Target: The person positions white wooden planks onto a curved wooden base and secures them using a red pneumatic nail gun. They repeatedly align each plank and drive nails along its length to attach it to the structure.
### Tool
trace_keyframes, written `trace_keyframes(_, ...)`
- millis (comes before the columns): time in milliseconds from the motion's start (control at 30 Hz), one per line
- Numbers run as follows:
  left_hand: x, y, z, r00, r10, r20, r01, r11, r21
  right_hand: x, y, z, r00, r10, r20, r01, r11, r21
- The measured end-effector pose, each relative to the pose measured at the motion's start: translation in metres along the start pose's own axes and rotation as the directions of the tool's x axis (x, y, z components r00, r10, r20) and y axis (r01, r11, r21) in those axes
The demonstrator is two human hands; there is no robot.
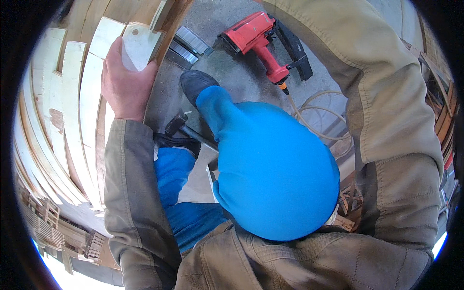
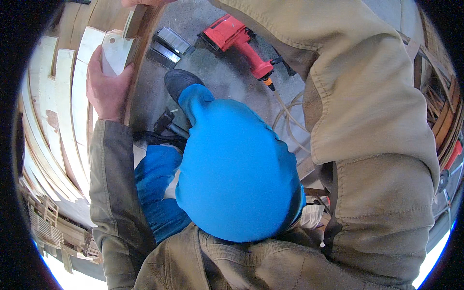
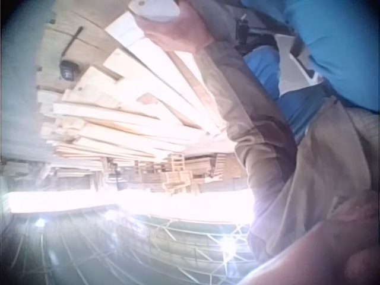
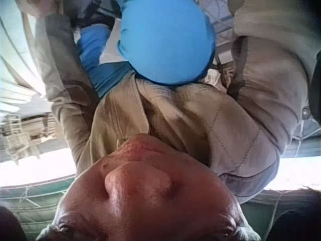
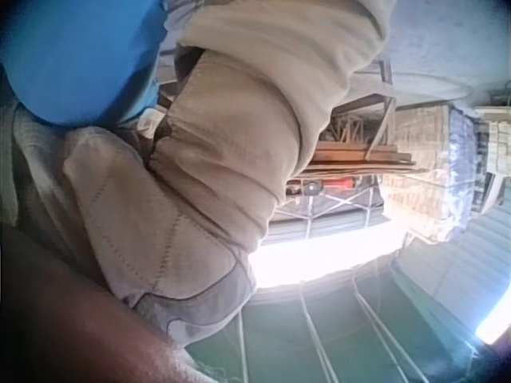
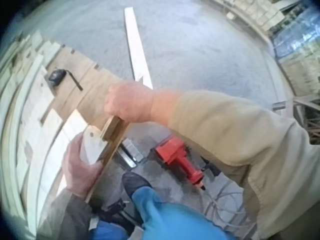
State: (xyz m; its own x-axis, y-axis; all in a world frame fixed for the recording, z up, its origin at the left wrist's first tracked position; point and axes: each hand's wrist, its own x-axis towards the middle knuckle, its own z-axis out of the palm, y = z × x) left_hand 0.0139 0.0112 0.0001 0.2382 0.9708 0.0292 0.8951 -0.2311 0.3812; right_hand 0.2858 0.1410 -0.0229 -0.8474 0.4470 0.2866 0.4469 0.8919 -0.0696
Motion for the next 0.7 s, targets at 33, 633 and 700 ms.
trace_keyframes(33, -0.001, 0.001, 0.0, 1.0, -0.007, -0.001, 0.007, 1.0, 0.029, 0.001, -0.001, -0.001, 0.999, 0.028, 0.02, -0.028, 1.0, -0.003)
trace_keyframes(633, 0.016, 0.008, -0.002, 0.993, -0.038, 0.114, 0.021, 0.989, 0.148, 0.001, -0.004, 0.014, 0.993, 0.088, -0.083, -0.09, 0.996, -0.02)
trace_keyframes(700, 0.015, 0.007, -0.002, 0.994, -0.029, 0.107, 0.013, 0.989, 0.148, 0.002, -0.004, 0.015, 0.991, 0.067, -0.114, -0.07, 0.997, -0.028)
